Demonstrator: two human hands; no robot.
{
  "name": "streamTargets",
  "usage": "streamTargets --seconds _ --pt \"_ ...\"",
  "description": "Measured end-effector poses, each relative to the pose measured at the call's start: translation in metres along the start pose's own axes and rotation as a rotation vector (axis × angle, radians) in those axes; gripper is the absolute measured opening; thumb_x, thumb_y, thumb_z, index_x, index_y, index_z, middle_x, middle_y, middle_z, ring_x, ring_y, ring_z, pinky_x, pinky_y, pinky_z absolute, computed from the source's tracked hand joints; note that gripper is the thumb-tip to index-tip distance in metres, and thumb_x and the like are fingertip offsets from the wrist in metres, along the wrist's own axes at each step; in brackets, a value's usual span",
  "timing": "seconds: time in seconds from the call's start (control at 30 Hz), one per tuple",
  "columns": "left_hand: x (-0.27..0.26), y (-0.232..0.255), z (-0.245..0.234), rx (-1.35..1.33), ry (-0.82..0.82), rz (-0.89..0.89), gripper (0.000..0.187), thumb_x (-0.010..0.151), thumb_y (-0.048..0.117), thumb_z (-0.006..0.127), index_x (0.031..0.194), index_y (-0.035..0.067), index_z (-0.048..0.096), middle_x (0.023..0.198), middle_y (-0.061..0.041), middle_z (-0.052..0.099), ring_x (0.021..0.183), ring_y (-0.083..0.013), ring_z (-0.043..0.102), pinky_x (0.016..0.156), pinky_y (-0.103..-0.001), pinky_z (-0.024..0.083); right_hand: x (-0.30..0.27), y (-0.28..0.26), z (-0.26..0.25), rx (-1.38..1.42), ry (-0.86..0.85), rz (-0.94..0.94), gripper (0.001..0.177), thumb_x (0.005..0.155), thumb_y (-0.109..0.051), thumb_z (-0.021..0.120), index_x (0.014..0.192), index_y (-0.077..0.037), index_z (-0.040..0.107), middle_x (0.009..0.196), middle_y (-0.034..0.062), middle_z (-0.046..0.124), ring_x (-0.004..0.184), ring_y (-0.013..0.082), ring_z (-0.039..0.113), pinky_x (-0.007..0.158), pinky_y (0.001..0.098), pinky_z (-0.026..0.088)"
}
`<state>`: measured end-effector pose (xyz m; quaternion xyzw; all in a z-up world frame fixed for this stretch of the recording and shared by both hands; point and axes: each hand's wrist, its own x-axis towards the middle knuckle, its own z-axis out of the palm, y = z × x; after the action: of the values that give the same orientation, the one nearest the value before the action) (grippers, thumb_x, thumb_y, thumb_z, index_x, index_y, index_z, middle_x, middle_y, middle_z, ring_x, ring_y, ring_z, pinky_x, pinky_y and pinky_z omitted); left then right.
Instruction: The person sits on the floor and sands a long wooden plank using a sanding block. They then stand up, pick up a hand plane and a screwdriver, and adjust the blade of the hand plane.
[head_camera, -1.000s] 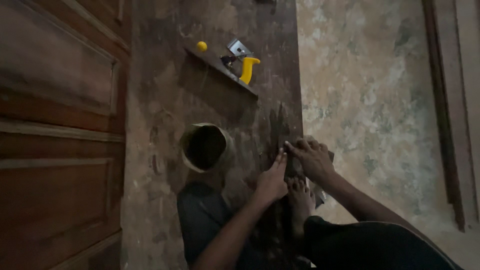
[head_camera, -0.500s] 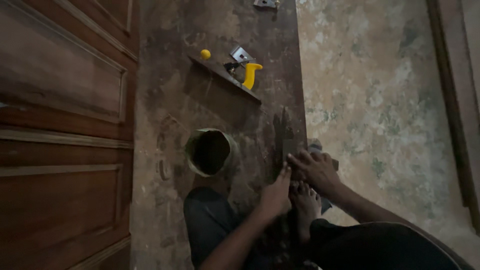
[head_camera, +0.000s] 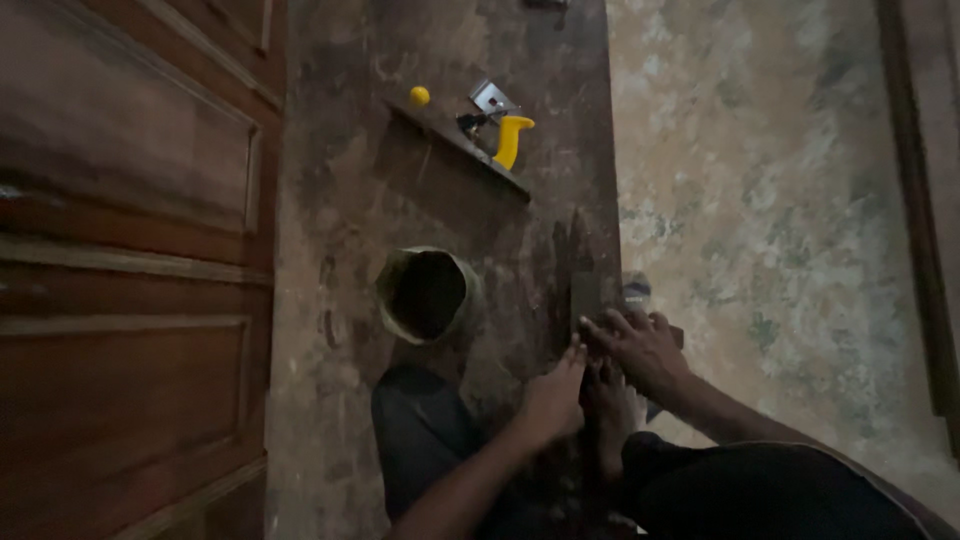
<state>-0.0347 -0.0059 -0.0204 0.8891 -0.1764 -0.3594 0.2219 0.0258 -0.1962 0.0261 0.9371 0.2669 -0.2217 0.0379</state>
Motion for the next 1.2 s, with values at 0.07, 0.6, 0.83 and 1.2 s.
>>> streamTargets --seconds 0.07,0.6,0.83,1.2 --pt "0.003 -0.006 -0.009 -0.067 0.021 0.011 0.106 0.075 0.006 0.068 0.164 0.002 0.010 0.173 -0.011 0.010 0.098 -0.0415 0.066 0.073 -0.049 0.056 0.011 0.002 0.000 -0.023 -0.055 0.014 0.083 0.089 -0.028 0.068 0.160 -0.033 0.025 0.151 0.0089 0.039 0.131 0.0348 0.044 0.097 0.0530 0.041" --pt "-0.006 0.023 -0.049 -0.109 -0.019 -0.069 0.104 0.079 0.008 0.062 0.166 0.005 0.006 0.175 -0.009 0.012 0.104 -0.0406 0.067 0.081 -0.048 0.057 0.006 0.004 -0.001 0.035 -0.030 0.064 0.083 0.090 -0.031 0.070 0.160 -0.034 0.025 0.150 0.0057 0.041 0.132 0.0326 0.045 0.102 0.0533 0.041" --pt "-0.017 0.011 -0.023 -0.143 -0.053 -0.046 0.105 0.077 0.011 0.066 0.163 0.004 0.007 0.174 -0.009 0.009 0.109 -0.0437 0.064 0.087 -0.050 0.054 -0.004 -0.003 -0.012 -0.075 -0.094 -0.032 0.096 0.082 -0.029 0.075 0.162 -0.032 0.024 0.154 0.0096 0.037 0.131 0.0351 0.044 0.098 0.0503 0.041" --pt "-0.016 0.025 -0.052 -0.125 -0.094 -0.072 0.103 0.081 0.011 0.066 0.164 0.001 0.005 0.174 -0.014 0.011 0.087 -0.0426 0.068 0.073 -0.048 0.055 0.003 0.000 0.003 0.030 -0.017 0.040 0.086 0.087 -0.025 0.073 0.159 -0.034 0.027 0.151 0.0074 0.039 0.135 0.0342 0.041 0.103 0.0539 0.038"
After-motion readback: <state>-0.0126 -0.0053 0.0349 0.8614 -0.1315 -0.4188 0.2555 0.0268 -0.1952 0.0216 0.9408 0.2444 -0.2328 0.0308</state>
